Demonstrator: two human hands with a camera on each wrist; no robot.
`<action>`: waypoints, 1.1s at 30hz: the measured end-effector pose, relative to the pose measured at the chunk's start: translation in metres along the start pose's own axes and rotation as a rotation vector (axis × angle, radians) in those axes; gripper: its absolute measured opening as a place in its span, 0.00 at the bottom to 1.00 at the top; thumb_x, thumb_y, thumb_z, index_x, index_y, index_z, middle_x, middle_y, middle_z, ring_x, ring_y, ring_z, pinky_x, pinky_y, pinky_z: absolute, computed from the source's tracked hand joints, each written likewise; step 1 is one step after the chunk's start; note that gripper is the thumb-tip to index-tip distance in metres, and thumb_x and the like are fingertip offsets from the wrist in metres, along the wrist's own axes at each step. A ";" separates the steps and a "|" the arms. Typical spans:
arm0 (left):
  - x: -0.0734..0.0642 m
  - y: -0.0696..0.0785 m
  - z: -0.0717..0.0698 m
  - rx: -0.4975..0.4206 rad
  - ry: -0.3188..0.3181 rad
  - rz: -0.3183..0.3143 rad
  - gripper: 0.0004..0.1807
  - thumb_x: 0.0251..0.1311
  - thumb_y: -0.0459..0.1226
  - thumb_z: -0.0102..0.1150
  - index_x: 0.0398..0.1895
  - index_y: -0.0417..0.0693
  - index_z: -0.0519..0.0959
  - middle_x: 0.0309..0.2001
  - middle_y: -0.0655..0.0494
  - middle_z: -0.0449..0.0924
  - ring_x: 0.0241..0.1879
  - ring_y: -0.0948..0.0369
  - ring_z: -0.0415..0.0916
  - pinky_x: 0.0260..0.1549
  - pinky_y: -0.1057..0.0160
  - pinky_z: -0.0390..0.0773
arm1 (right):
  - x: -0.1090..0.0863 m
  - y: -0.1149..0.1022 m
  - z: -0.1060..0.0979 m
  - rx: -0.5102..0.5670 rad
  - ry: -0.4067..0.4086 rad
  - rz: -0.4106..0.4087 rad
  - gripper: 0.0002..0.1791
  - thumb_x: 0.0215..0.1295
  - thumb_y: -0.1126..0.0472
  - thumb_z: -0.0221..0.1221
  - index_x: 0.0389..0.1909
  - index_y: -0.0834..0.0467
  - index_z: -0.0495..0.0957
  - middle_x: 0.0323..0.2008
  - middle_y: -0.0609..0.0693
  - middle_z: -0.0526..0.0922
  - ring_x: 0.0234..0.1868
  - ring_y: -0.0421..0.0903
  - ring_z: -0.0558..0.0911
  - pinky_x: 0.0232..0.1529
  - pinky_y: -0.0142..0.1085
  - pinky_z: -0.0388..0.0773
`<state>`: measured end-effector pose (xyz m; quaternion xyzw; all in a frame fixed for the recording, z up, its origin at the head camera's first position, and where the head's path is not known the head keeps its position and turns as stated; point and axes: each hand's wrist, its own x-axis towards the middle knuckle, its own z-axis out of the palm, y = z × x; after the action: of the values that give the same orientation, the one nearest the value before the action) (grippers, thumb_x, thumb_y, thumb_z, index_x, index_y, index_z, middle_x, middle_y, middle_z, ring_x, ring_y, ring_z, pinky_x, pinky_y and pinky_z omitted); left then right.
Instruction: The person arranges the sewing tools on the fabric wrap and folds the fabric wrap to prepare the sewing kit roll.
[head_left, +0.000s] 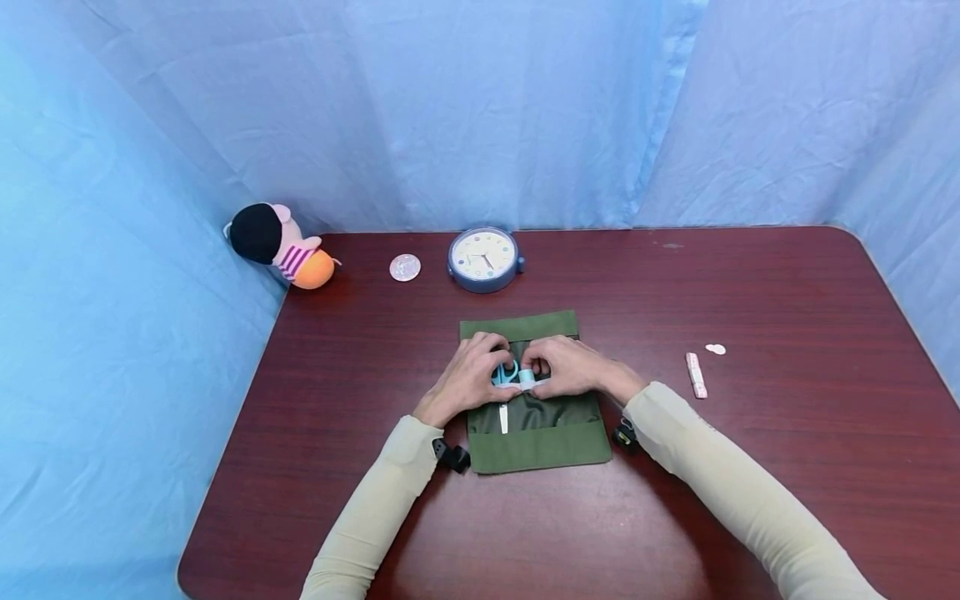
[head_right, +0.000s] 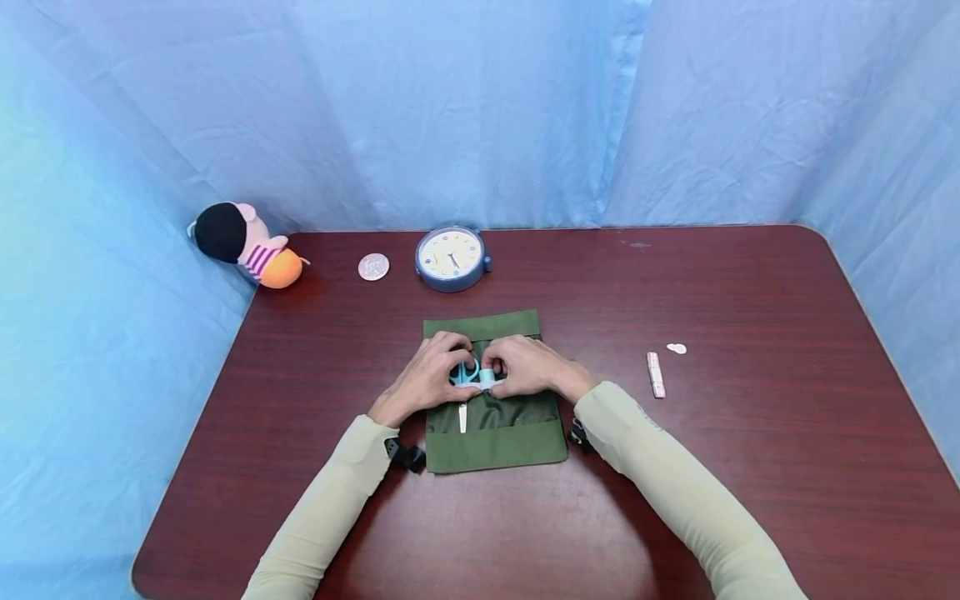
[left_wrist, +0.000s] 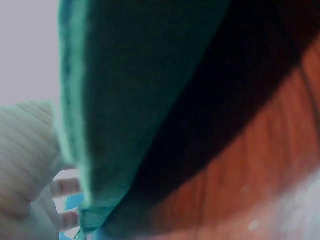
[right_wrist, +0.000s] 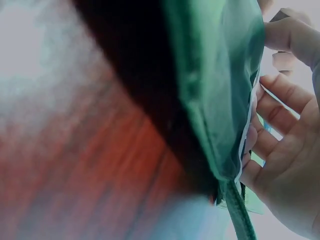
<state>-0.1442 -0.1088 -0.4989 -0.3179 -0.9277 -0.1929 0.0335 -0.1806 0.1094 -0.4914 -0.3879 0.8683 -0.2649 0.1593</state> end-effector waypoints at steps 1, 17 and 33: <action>0.000 0.000 0.000 -0.002 0.001 0.000 0.17 0.51 0.50 0.76 0.36 0.48 0.84 0.49 0.51 0.79 0.51 0.52 0.73 0.47 0.52 0.73 | 0.000 0.001 0.000 -0.002 -0.002 -0.005 0.09 0.49 0.58 0.69 0.32 0.48 0.81 0.30 0.42 0.78 0.30 0.37 0.73 0.34 0.31 0.71; 0.001 0.000 0.000 0.008 -0.006 -0.009 0.17 0.51 0.50 0.75 0.35 0.49 0.84 0.50 0.51 0.79 0.52 0.53 0.74 0.49 0.52 0.73 | -0.002 0.002 -0.002 0.023 -0.022 0.001 0.11 0.52 0.51 0.72 0.32 0.48 0.81 0.28 0.41 0.79 0.30 0.35 0.74 0.34 0.29 0.72; 0.000 0.000 0.001 0.015 -0.007 -0.004 0.17 0.52 0.50 0.75 0.35 0.49 0.84 0.50 0.51 0.79 0.52 0.53 0.73 0.49 0.52 0.73 | -0.003 0.005 -0.007 0.082 -0.044 -0.034 0.10 0.50 0.63 0.67 0.35 0.51 0.85 0.30 0.43 0.82 0.31 0.35 0.76 0.35 0.28 0.75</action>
<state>-0.1444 -0.1086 -0.4994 -0.3162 -0.9299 -0.1850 0.0322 -0.1851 0.1163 -0.4887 -0.4015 0.8463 -0.2943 0.1895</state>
